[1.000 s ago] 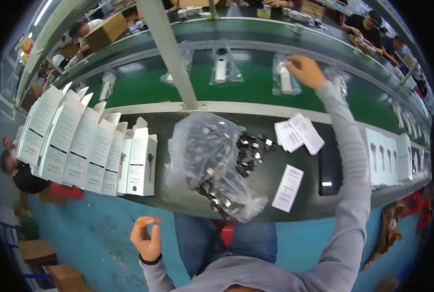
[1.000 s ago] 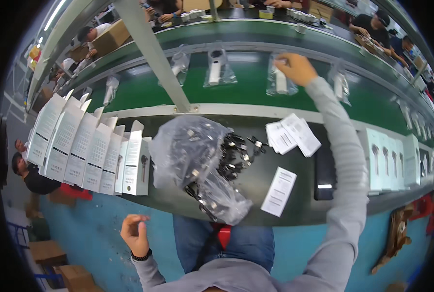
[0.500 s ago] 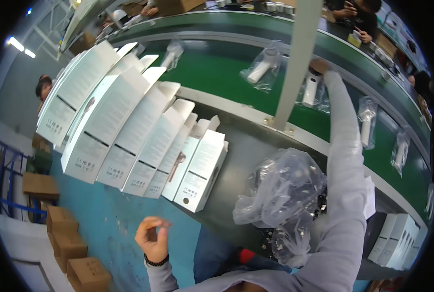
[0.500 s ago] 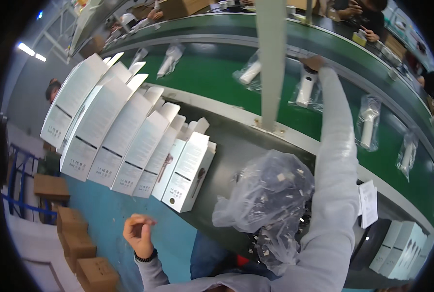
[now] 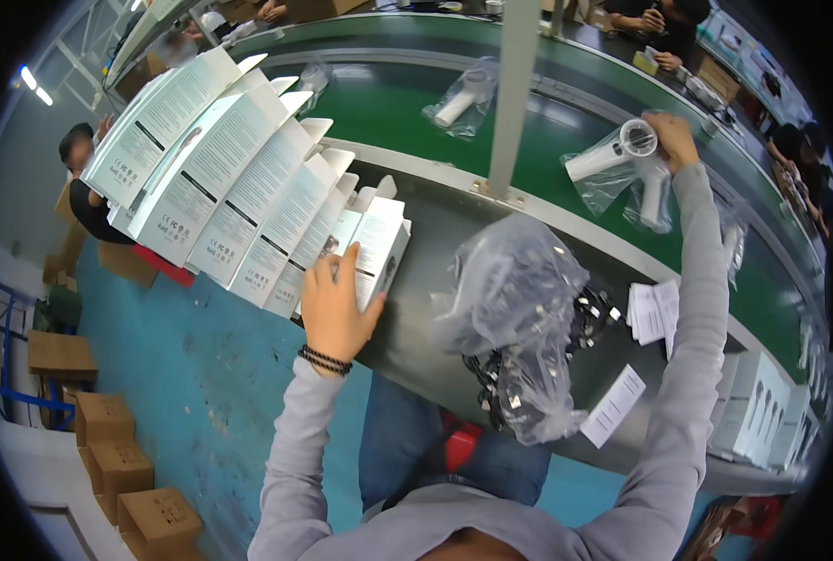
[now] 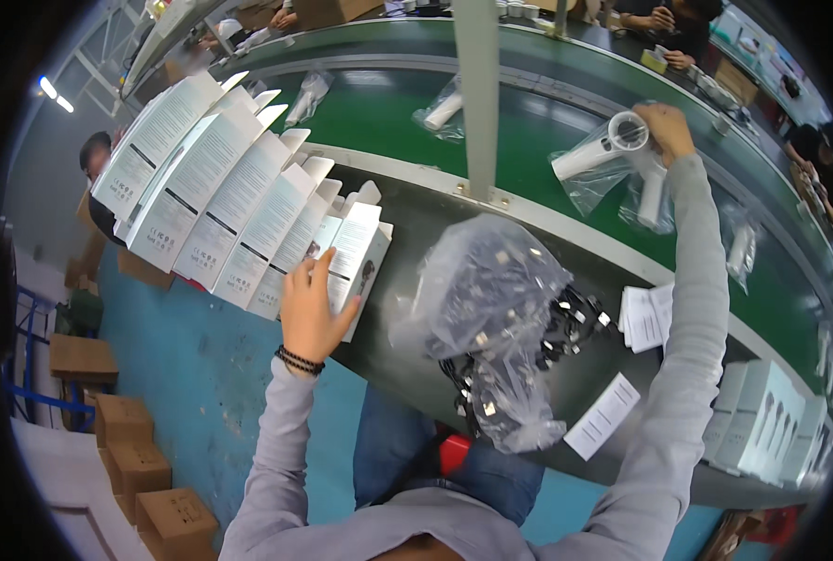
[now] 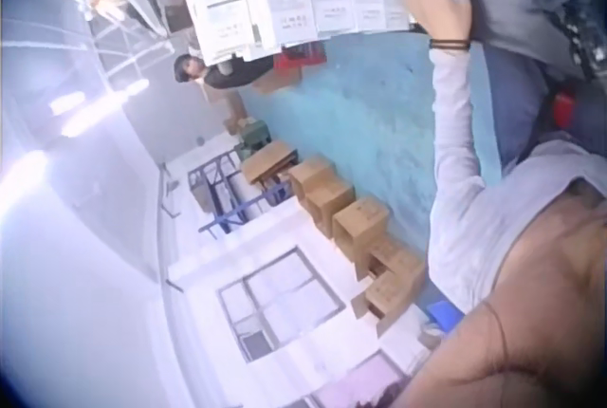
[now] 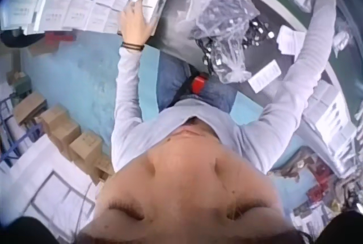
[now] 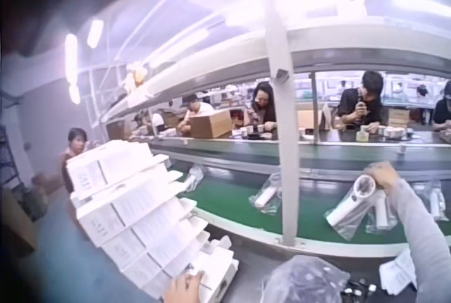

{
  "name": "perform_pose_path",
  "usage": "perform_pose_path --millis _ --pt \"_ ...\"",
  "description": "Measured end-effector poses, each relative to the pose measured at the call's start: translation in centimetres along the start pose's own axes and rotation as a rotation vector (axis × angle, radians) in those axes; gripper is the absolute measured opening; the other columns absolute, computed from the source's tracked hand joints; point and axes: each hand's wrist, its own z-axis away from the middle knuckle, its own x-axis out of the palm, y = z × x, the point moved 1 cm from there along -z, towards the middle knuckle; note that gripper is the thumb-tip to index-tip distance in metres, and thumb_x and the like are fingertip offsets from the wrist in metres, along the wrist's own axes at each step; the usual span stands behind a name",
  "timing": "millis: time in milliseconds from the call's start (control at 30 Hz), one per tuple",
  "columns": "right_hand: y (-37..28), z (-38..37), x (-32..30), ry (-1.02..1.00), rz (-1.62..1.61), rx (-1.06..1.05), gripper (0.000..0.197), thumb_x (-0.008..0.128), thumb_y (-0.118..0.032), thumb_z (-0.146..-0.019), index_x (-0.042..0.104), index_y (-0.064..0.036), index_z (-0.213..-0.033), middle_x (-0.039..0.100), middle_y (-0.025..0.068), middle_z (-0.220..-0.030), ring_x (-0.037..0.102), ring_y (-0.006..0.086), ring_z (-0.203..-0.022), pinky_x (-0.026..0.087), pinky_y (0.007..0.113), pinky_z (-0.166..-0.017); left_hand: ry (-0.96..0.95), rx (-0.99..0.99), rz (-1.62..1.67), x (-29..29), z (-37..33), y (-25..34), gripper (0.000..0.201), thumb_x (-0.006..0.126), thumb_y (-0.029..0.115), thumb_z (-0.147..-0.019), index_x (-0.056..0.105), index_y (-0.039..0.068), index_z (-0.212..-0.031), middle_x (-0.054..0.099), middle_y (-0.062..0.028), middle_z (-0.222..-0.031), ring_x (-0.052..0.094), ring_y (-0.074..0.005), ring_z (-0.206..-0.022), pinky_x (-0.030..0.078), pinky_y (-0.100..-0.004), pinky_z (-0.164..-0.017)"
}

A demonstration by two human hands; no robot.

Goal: Packaging hair dryers into individual boxes on an assembly line.

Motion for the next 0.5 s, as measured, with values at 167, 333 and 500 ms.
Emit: perform_pose_path --millis 167,333,500 --pt "-5.5 9.6 -5.0 0.276 0.027 -0.396 0.022 0.062 -0.018 -0.079 0.052 -0.0080 -0.063 0.043 -0.0061 -0.058 0.037 0.0046 -0.055 0.027 0.026 -0.049 -0.088 0.019 0.088 -0.5 1.3 0.6 0.074 0.075 0.012 -0.066 0.039 0.007 -0.131 0.048 -0.0195 -0.110 0.047 -0.0369 -0.098 0.041 -0.0439 -0.085" --pt "-8.5 17.9 -8.6 0.251 -0.091 -0.483 0.020 0.058 -0.018 -0.088 0.065 0.0011 -0.091 0.063 0.0026 -0.089 0.056 0.0104 -0.079 0.044 0.023 -0.070 -0.130 0.056 0.382 -5.5 3.9 1.8 0.078 0.074 0.008 -0.065 0.035 0.000 -0.132 0.042 -0.0209 -0.129 0.044 -0.0351 -0.117 0.036 -0.0399 -0.098" --pt "-3.2 32.7 -11.2 0.317 0.290 -0.612 0.025 0.063 -0.010 -0.081 0.061 0.0014 -0.103 0.063 0.0094 -0.102 0.060 0.0176 -0.091 0.046 0.028 -0.079 -0.207 0.063 0.528 -9.3 11.6 -2.3 0.084 0.078 0.008 -0.063 0.033 0.002 -0.134 0.030 -0.0148 -0.139 0.047 -0.0303 -0.116 0.042 -0.0389 -0.090"
